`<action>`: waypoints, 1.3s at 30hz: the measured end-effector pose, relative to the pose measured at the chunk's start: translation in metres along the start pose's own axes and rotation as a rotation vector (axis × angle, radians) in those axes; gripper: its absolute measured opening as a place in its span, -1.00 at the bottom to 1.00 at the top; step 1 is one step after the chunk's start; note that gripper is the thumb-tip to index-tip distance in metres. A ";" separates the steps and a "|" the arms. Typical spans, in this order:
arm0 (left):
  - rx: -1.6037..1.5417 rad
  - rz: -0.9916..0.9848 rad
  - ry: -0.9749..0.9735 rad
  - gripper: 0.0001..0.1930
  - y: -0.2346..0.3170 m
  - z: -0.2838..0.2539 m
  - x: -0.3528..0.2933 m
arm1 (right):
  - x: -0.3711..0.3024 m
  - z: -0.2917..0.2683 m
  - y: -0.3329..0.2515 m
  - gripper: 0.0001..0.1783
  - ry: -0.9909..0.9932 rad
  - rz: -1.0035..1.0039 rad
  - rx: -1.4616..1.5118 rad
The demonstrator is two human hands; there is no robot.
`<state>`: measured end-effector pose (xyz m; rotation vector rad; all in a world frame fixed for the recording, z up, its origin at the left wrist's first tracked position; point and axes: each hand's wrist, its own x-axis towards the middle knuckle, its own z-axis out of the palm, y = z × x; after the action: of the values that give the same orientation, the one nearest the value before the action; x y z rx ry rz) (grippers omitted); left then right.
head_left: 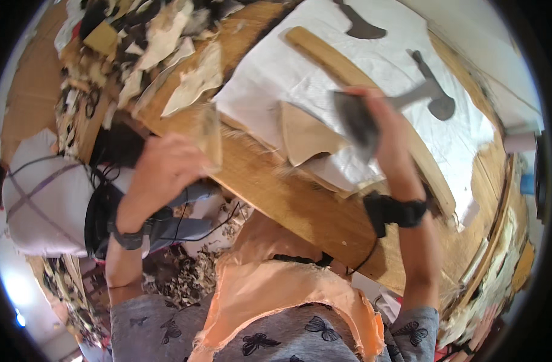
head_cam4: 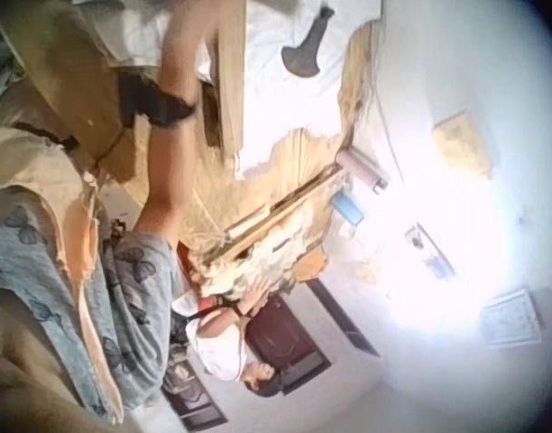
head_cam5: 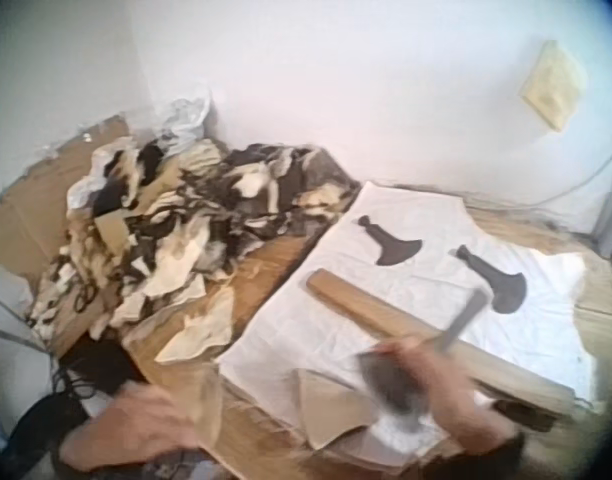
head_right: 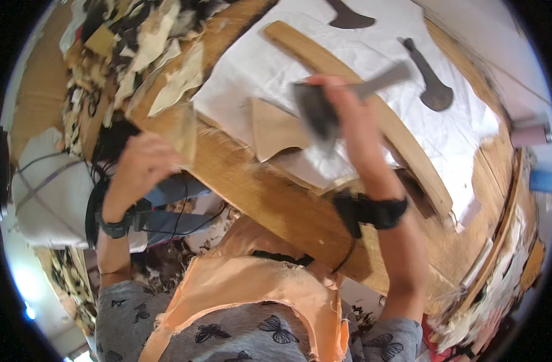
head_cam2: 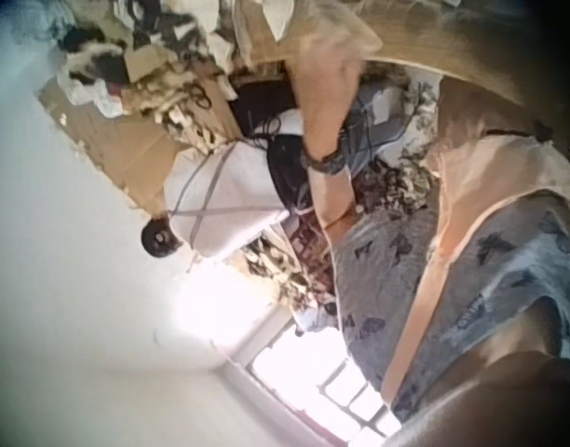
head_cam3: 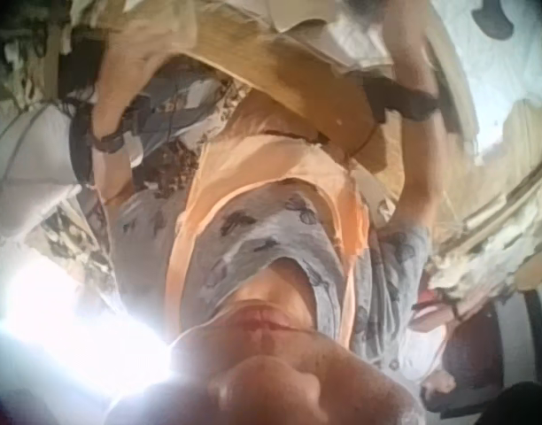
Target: Inspecting, sorting, and cutting animal pelts in a leather-working workshop.
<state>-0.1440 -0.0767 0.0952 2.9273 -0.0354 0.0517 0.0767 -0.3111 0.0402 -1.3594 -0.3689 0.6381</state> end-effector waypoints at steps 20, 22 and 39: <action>0.177 -0.530 -0.383 -0.85 -0.031 0.023 -0.040 | -0.031 -0.119 -0.010 -0.71 0.284 -0.185 -1.321; -0.034 -0.520 -0.057 -0.87 -0.022 0.014 -0.015 | -0.030 -0.113 -0.007 -0.66 0.267 -0.169 -1.346; -0.512 -0.113 0.092 -0.76 -0.016 0.082 0.122 | -0.027 -0.138 0.011 -0.60 0.188 -0.041 -1.325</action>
<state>-0.0189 -0.0814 0.0160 2.4075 0.1143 0.1368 0.1352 -0.4343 0.0060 -2.6299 -0.7172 0.1574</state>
